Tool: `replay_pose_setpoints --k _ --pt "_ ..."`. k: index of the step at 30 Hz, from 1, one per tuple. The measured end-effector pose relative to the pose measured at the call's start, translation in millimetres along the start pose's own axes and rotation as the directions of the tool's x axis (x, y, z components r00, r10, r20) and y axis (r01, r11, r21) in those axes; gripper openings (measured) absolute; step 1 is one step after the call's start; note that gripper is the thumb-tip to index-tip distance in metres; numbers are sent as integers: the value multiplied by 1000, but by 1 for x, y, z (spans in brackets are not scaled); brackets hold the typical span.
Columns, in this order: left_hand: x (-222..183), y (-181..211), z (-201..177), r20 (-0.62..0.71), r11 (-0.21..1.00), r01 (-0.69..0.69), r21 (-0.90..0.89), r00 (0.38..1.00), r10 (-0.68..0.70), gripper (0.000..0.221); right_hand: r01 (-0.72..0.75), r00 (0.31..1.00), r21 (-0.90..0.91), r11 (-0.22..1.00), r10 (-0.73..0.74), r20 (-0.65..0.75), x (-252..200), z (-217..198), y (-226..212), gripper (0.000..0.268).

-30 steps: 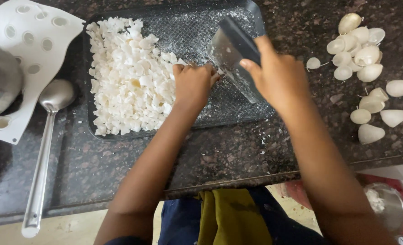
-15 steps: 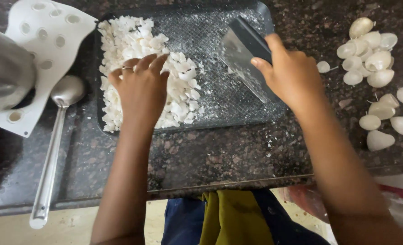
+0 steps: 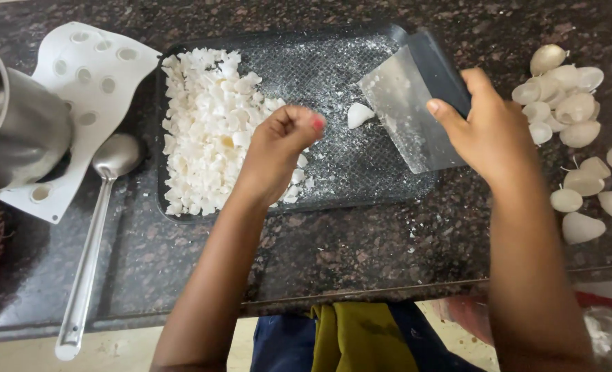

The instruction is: The recorder uses a bench scraper to crush chunks of white wax on a metal tray into smaller pieces.

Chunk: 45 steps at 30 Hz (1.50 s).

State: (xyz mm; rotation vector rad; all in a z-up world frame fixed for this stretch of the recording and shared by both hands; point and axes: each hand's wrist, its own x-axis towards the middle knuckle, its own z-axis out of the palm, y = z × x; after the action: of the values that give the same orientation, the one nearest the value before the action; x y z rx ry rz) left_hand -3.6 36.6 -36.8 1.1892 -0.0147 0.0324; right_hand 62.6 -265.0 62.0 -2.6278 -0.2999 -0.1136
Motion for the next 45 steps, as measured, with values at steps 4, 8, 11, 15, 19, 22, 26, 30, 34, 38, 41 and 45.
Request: replay_pose_setpoints --k 4,8,11,15,19,22,26,30,34,38,41,45 --pt "11 14 33 163 734 -255 629 967 197 68 -16 1000 12 1000 16 -4 -5 0 3 49" --pt "40 -20 52 270 207 -347 915 906 327 56 -20 999 52 998 21 -32 -6 -3 2 49" --pt "60 -38 60 199 45 -220 974 939 281 45 -28 998 75 997 32 -58 -7 -7 8 49" --pt "87 -55 52 323 19 -334 942 924 204 36 -18 994 77 997 26 -103 -9 -10 22 48" --pt "101 -12 68 325 -190 -357 915 929 -178 42 7 990 62 998 2 -140 -8 -16 29 50" --pt "107 -12 61 361 -188 -403 896 906 -224 44 -28 990 84 996 39 -135 -6 -19 26 49" --pt "92 -3 45 429 318 -390 864 901 -62 62 23 988 70 997 -12 -153 -6 -23 23 50" --pt "65 15 23 300 369 -263 891 953 -43 74 -15 997 17 1000 16 -80 -6 -21 -2 51" --pt "62 25 21 219 369 -167 914 970 -102 75 19 999 1 1000 -19 -42 -4 -9 -27 46" --pt "75 23 30 135 643 -203 738 979 154 62 149 988 -55 987 -151 -32 2 6 -38 40" --pt "84 25 47 38 763 -244 599 960 277 61 268 960 -78 960 -273 -65 4 14 -43 38" --pt "103 23 67 -12 864 -245 439 960 279 60 258 961 -198 946 -272 -45 5 24 -54 41"
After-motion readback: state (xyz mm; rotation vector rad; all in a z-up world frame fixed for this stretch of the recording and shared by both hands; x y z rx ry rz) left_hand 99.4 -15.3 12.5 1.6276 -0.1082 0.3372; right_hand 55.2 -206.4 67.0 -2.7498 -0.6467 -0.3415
